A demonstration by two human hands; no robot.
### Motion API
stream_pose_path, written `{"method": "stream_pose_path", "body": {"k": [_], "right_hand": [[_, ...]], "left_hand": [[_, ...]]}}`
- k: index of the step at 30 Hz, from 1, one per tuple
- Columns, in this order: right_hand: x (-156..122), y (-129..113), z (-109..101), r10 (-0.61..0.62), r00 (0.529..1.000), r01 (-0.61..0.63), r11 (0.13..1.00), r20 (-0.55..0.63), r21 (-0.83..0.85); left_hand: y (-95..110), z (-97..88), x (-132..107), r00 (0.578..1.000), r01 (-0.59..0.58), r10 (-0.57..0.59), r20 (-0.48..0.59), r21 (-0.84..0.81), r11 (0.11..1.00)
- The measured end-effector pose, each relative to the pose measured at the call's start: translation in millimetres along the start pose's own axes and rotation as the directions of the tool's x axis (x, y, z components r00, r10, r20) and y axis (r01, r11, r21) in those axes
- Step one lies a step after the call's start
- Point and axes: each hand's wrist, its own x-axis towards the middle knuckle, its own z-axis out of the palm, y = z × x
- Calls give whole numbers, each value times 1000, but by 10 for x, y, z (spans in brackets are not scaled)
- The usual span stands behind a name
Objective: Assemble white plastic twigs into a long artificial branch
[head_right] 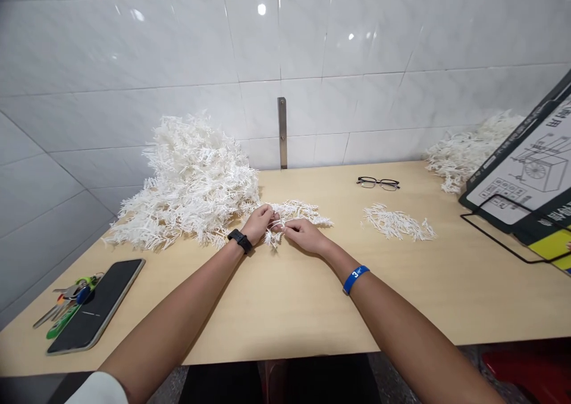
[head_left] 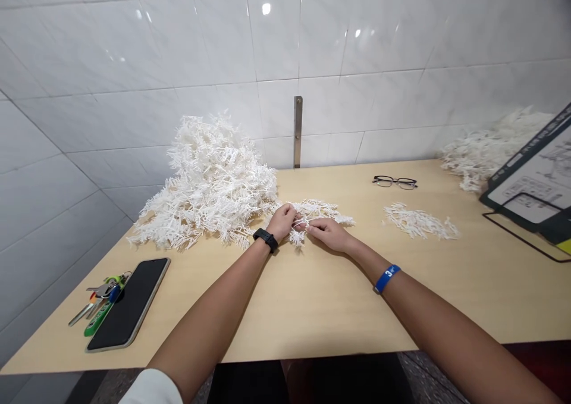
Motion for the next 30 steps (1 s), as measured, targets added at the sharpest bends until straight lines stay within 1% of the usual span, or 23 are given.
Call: {"method": "stream_pose_path", "body": {"k": [2, 5, 6, 7, 8, 9, 10, 11, 14, 15, 16, 17, 18, 19, 20, 21, 22, 23, 24, 26, 28, 30], "right_hand": [[1, -9, -2, 14, 1000, -15, 999, 21, 35], [-5, -11, -38, 38, 999, -40, 996, 28, 84], [-11, -9, -79, 61, 998, -61, 995, 3, 85], [-20, -5, -143, 101, 994, -98, 993, -48, 68], [-33, -1, -234, 162, 981, -161, 987, -104, 13], [-51, 2, -351, 233, 957, -246, 968, -171, -55], [-76, 5, -491, 302, 919, -345, 927, -252, -146], [-111, 4, -646, 380, 887, -447, 851, -264, -277], [-317, -40, -1085, 457, 804, -582, 737, -381, -343], [-433, -79, -1176, 493, 757, -645, 670, -430, -367], [-576, -132, -1221, 526, 700, -711, 574, -483, -406], [-748, -201, -1212, 528, 666, -745, 513, -527, -427], [-947, -283, -1143, 453, 681, -722, 548, -575, -423], [-1164, -373, -1018, 369, 717, -652, 653, -591, -385], [-1390, -466, -842, 327, 741, -566, 775, -586, -283], [-1610, -555, -626, 332, 799, -445, 887, -502, -122], [-1810, -635, -383, 344, 869, -348, 936, -356, 57], [-1978, -704, -127, 344, 898, -325, 939, -274, 113], [-2103, -759, 128, 342, 914, -318, 938, -217, 139], [-2212, -833, 601, 332, 936, -307, 932, -117, 190], [-2154, -867, 991, 321, 947, -306, 921, -25, 241], [-1992, -860, 1273, 298, 953, -301, 909, 53, 290]], "left_hand": [[9, -2, -5, 999, -11, 13, 42, -40, 999], [14, 14, -14, 997, -63, 64, 37, -38, 997], [13, 19, -16, 998, -61, 63, 30, -52, 997], [13, 21, -17, 999, -51, 52, 17, -68, 996], [13, 21, -18, 999, -36, 36, -1, -86, 996], [13, 17, -18, 999, -22, 20, -26, -88, 996], [14, 12, -17, 999, -17, 14, -37, -80, 997], [15, 5, -15, 999, -23, 20, -50, -66, 998], [13, -10, -6, 999, -35, 34, -27, -26, 999], [11, -13, -3, 999, -41, 40, -19, -19, 999], [8, -14, -2, 999, -42, 42, -12, -16, 999], [4, -14, -3, 999, -40, 39, -8, -20, 999], [1, -14, -5, 999, -33, 33, -10, -32, 999], [-1, -14, -8, 1000, -26, 26, -9, -40, 999], [-3, -14, -11, 1000, -20, 19, -8, -46, 999], [-4, -14, -14, 1000, -13, 13, -7, -49, 999], [-4, -14, -17, 1000, -8, 8, -7, -49, 999], [-4, -13, -18, 1000, -3, 3, -6, -51, 999], [-3, -10, -19, 1000, 0, -1, -6, -55, 998], [2, -4, -20, 1000, 7, -7, -2, -65, 998], [9, 2, -23, 1000, 10, -9, 4, -68, 998], [17, 2, -30, 1000, 4, -4, 1, -68, 998]]}}
